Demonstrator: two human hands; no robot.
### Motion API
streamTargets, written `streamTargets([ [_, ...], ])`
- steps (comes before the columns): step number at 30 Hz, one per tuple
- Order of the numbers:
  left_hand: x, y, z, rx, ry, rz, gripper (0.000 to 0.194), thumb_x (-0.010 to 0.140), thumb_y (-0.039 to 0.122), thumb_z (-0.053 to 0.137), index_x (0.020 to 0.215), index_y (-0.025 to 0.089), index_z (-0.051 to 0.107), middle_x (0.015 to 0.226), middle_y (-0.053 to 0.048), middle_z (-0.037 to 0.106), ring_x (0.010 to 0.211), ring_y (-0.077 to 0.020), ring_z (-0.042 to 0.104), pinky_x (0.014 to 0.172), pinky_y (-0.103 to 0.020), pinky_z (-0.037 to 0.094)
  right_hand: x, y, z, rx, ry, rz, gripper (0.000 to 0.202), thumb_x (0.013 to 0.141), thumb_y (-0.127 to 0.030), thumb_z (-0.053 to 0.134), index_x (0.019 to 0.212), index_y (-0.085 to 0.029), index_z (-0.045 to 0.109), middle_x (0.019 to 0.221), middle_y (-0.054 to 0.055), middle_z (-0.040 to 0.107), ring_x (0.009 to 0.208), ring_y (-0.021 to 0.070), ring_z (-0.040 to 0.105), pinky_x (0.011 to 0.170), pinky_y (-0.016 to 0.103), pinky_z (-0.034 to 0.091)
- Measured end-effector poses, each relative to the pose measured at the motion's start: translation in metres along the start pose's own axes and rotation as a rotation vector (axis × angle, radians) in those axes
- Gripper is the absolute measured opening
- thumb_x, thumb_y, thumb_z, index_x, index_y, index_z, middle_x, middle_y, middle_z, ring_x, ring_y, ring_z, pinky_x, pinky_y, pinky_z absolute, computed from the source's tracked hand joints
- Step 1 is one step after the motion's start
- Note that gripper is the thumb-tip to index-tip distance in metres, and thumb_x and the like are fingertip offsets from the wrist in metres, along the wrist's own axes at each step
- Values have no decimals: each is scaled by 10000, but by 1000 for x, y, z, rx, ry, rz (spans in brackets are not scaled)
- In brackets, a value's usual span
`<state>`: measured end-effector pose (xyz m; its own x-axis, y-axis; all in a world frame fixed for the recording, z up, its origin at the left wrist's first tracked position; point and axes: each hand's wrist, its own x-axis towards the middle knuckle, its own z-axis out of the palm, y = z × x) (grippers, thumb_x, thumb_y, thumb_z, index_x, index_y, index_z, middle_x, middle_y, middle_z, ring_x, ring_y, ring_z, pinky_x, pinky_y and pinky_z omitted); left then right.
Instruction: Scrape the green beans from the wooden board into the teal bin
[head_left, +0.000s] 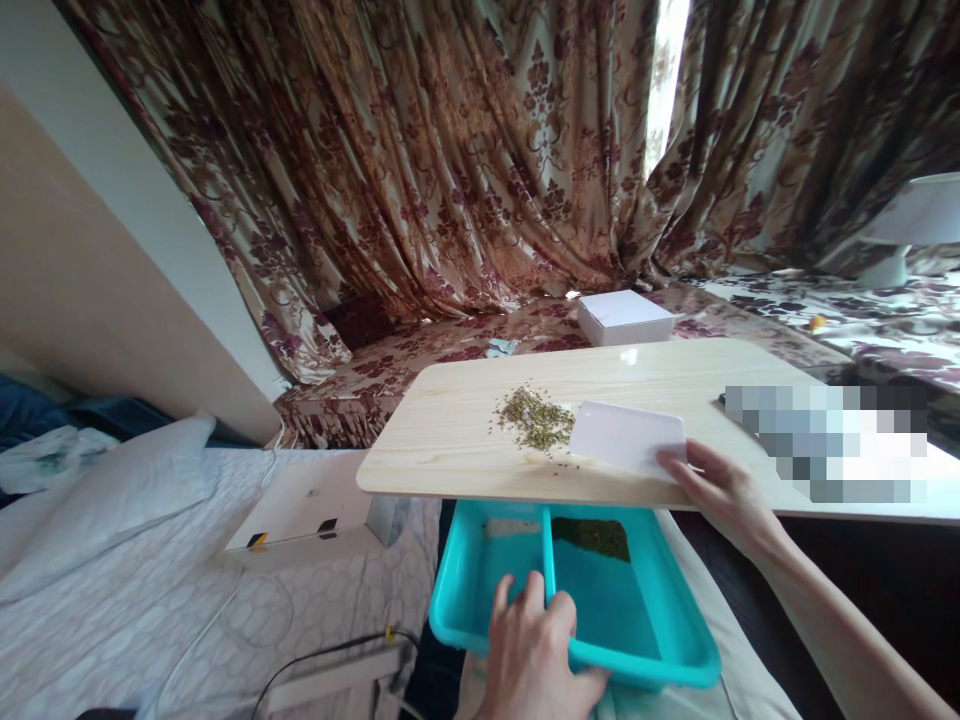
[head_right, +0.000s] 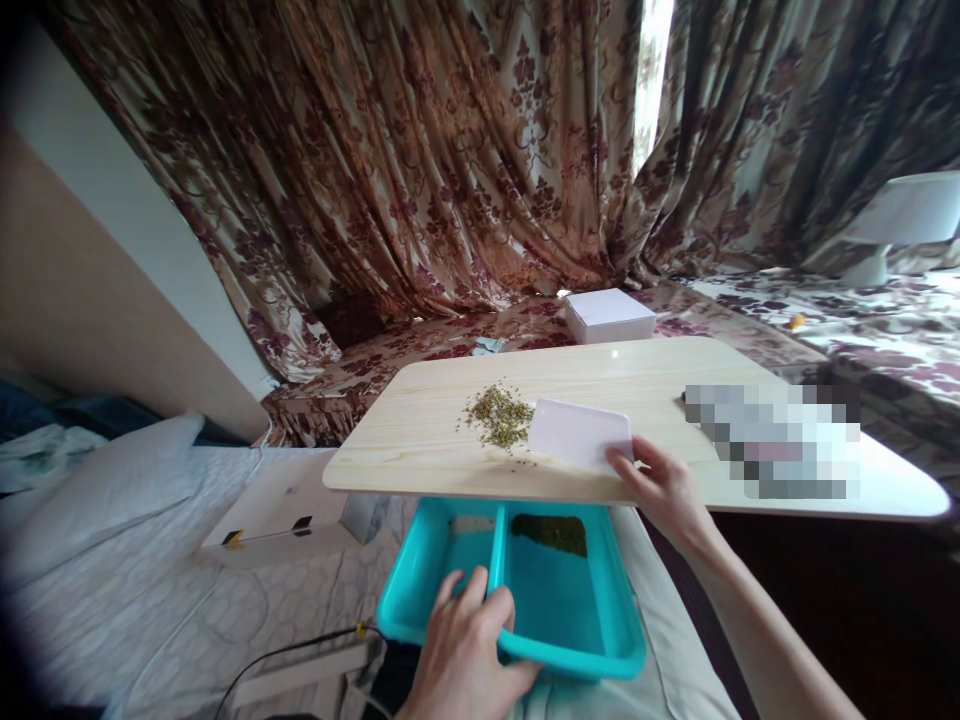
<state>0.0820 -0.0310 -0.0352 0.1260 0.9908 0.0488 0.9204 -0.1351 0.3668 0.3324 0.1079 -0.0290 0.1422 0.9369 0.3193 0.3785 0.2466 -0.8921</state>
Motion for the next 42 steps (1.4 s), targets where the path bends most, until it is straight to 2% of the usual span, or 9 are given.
streamTargets([
  [3, 5, -3, 5, -42, 89, 58, 188, 631, 302, 755, 663, 237, 582, 758, 20, 565, 817, -213, 612, 1097, -461, 307, -2, -10, 0, -30, 2, -13, 353, 737, -519, 619, 784, -184, 722, 685, 26, 676, 581, 175, 604, 478, 242, 443],
  [5, 7, -5, 8, -51, 127, 77, 195, 622, 290, 757, 650, 240, 571, 736, 29, 556, 786, -207, 612, 1104, -480, 301, -5, -20, 0, -52, -23, -8, 318, 736, -497, 614, 711, -188, 687, 635, 13, 643, 535, 158, 567, 449, 238, 406],
  [10, 6, -10, 11, -58, 187, 85, 223, 604, 276, 765, 638, 244, 547, 716, 37, 548, 755, -207, 612, 1092, -514, 321, -9, -40, -1, -59, -28, 15, 285, 737, -463, 609, 720, -189, 686, 644, 18, 659, 537, 164, 578, 450, 242, 407],
  [20, 6, -23, 15, -81, 166, 76, 238, 613, 274, 743, 646, 244, 509, 707, 58, 503, 727, -182, 593, 1109, -520, 304, -2, -28, 3, -81, 13, 22, 365, 735, -512, 608, 820, -184, 742, 740, 52, 719, 639, 216, 660, 524, 272, 498],
  [31, 6, -25, 11, -75, 172, 80, 224, 627, 251, 718, 642, 246, 494, 709, 54, 503, 747, -197, 597, 1104, -547, 301, -2, -37, 2, -135, -7, 7, 325, 758, -471, 595, 847, -194, 739, 737, 43, 738, 598, 203, 661, 495, 263, 484],
  [36, 7, -26, 13, -71, 174, 81, 231, 635, 260, 722, 643, 246, 491, 710, 52, 516, 754, -200, 599, 1099, -549, 303, 0, -39, 1, -176, 42, 7, 288, 752, -459, 589, 793, -210, 727, 702, 32, 718, 567, 189, 637, 477, 256, 466],
  [42, 9, -27, 12, -79, 191, 89, 239, 647, 272, 721, 634, 248, 484, 696, 54, 503, 722, -196, 589, 1090, -558, 313, -1, -44, 2, -183, -20, -24, 304, 758, -485, 584, 728, -204, 696, 681, 27, 701, 575, 183, 621, 478, 249, 459],
])
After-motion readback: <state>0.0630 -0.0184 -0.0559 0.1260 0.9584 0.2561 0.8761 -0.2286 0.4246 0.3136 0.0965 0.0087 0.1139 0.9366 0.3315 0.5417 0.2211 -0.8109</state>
